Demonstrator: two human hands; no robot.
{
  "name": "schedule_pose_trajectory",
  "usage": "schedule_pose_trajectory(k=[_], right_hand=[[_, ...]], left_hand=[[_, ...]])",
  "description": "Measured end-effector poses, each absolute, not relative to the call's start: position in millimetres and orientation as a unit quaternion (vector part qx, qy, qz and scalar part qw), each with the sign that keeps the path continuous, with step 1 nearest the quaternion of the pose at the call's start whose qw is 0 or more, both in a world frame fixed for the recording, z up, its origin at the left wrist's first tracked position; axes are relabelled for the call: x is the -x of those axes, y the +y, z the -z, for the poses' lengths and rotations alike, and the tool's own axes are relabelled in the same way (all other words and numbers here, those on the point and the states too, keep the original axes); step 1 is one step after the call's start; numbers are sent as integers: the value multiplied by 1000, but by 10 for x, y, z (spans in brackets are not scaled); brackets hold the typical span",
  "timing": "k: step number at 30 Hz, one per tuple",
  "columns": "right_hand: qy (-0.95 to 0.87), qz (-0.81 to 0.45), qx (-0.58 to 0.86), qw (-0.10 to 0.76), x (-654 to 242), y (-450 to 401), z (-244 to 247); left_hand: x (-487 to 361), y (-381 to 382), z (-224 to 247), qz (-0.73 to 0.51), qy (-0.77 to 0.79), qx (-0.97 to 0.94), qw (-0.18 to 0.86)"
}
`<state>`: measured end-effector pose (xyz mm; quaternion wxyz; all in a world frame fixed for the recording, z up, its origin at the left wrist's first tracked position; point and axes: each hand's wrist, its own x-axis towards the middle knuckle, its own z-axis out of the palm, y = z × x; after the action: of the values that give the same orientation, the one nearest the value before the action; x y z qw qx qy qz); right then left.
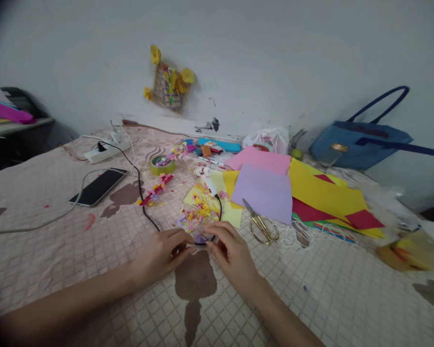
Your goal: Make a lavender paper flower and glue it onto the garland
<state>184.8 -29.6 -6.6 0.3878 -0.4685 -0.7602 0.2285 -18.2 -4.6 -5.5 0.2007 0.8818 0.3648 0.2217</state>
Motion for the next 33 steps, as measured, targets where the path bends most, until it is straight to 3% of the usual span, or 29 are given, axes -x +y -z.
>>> schedule_pose_trajectory(k=[9,13,33], right_hand=[[-831,-258,400,286,-1837,-355,108],[-851,-267,367,265,-1791,-386,110],[-801,-261,435,319,-1810,-384,96]], left_hand=[[169,-118,100,-229,377,-874,205],[164,-119,45,-175,343,-903,191],[136,-153,114,-168,336,-908,186]])
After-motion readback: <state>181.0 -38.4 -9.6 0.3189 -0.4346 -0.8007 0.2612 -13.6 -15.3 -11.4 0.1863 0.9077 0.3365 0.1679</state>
